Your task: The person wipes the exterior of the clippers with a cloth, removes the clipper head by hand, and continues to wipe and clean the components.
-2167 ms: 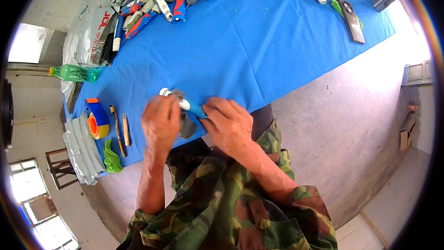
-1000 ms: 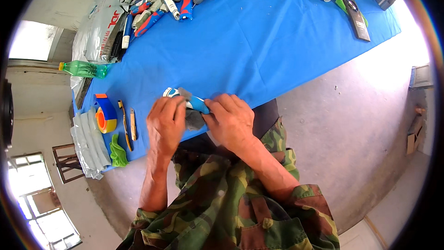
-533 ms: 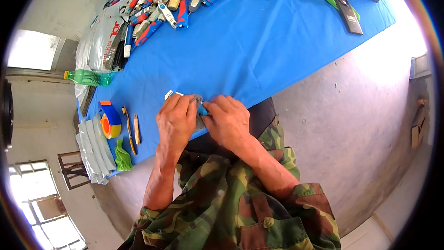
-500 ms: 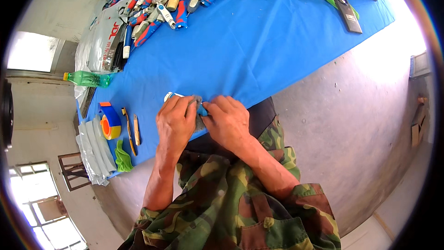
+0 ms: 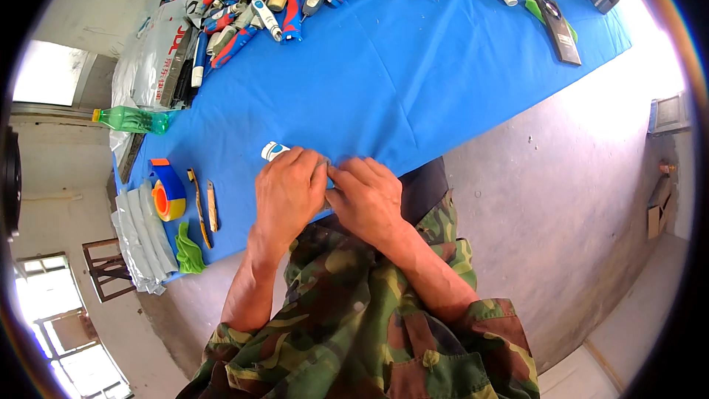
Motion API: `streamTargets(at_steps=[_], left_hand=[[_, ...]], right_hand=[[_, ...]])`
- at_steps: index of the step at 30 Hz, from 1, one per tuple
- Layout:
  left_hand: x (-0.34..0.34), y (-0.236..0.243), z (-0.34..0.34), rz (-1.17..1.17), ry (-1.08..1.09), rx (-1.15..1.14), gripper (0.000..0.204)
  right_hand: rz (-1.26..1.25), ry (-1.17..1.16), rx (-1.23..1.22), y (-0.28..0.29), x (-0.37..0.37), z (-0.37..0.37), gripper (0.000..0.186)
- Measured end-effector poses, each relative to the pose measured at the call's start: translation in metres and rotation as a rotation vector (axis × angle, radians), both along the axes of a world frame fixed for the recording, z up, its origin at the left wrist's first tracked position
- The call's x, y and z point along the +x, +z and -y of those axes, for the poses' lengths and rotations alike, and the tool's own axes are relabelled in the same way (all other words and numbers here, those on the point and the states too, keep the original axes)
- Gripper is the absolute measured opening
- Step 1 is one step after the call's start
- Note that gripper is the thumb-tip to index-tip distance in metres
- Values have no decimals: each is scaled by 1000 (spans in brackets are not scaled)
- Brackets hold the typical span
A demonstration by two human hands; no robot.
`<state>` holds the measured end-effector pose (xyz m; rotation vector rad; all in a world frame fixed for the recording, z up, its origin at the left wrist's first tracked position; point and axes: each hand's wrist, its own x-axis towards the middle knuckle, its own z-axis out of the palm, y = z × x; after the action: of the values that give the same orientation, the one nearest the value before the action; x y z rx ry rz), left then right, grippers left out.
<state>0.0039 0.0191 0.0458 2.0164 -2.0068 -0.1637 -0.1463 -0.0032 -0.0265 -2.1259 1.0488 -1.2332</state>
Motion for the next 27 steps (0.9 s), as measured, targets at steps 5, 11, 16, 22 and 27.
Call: streamTargets(at_steps=[5,11,16,22,27], left_hand=[[6,-2,-4,-39,46,-141,5],[-5,-4,-36,-113,-21,-179,14],[6,-7,-28,-51,49,-136,9],[46,-16,-18,-5,167,-313,7],[34,-10,-25,-48,101,-303,13]], right_hand=[[3,16,-17,3,1,0,32],[-40,24,-2,3,-4,-1,33],[-2,20,-36,3,-1,2,33],[-28,20,-21,2,2,1,34],[-71,-5,-18,8,2,1,36]])
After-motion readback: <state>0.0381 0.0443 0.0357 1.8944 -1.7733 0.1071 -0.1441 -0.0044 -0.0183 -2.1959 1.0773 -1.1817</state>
